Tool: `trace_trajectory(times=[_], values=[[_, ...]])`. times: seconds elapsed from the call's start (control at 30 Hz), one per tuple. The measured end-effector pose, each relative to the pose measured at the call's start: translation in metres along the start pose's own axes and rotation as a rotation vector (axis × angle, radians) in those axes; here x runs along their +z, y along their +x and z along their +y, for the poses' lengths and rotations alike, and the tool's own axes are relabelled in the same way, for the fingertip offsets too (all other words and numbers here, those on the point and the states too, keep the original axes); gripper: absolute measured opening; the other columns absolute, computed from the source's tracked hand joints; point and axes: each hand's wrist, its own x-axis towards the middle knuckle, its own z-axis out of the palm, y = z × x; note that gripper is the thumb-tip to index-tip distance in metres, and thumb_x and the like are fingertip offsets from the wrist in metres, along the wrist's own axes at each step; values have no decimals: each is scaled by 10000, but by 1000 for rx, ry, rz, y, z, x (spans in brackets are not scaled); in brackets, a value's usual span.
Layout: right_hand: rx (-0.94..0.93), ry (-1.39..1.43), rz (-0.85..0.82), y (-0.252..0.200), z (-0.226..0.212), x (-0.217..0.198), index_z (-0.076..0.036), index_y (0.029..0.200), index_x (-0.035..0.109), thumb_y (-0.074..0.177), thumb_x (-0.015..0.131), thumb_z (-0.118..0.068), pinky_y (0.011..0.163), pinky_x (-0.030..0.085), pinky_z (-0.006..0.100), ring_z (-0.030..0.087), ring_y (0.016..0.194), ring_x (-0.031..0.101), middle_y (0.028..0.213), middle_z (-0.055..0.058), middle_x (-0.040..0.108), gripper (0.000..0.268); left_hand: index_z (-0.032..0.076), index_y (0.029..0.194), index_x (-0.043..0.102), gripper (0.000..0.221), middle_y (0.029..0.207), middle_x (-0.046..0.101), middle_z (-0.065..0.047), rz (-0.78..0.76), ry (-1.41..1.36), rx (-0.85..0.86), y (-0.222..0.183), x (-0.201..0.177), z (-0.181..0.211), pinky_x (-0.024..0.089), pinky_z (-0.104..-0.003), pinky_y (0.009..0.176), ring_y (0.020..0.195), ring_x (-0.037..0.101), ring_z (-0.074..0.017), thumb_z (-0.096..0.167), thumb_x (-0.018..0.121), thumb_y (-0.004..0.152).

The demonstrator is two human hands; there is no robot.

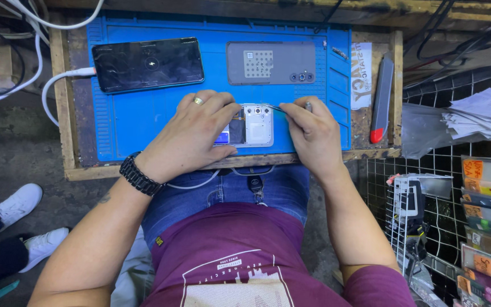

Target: The person pries off the back cover of a phone, removes the internal components, and uses a small screwdriver to remove screws from the internal chassis.

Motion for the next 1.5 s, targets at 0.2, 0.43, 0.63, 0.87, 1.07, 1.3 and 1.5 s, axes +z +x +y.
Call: trace_trajectory(times=[0.2,0.43,0.63,0.87,1.07,1.3,1.5], values=[[4,-2,-38,2,1,3,-60,1133,747,887,687,35,827,545,377,287,974,683,1030,116,683,270,34,1317,589,715,1301,578,-119,-3,-3,-9,0,0,0,360,-471,1053,1268,502,-325,287,853,703],[21,13,-46,2,1,5,-49,1139,743,892,690,32,835,544,377,290,975,680,1030,120,680,265,31,1320,584,725,1314,575,-122,-8,-8,-10,0,0,-2,358,-474,1055,1267,497,-325,292,855,700],[40,26,-53,3,1,6,-45,1129,744,902,704,21,835,543,373,284,969,682,1022,116,683,239,33,1319,581,722,1315,572,-123,-7,-5,-10,0,1,-2,359,-476,1056,1271,495,-328,296,858,706],[36,33,-67,3,3,5,-35,1121,745,885,693,32,841,546,376,287,975,684,1020,122,682,250,34,1327,571,741,1315,564,-123,-16,0,-21,0,1,-1,362,-475,1049,1271,495,-330,291,861,696],[28,77,-82,7,6,5,-22,1103,736,891,667,45,837,546,372,285,963,695,1018,125,689,234,31,1329,571,745,1316,562,-124,-12,3,-20,1,2,0,363,-475,1049,1267,497,-329,291,862,695],[30,116,-105,10,6,5,-13,1098,730,902,661,47,796,541,361,278,918,698,999,129,690,216,30,1321,573,730,1314,565,-122,-14,-8,-29,1,3,-1,362,-476,1051,1264,498,-328,295,858,704],[55,158,-92,9,6,6,-9,1099,727,920,666,42,774,531,342,258,885,692,985,126,682,196,31,1332,569,743,1324,561,-125,-10,10,-23,0,3,-1,360,-477,1057,1275,494,-328,299,857,702]])
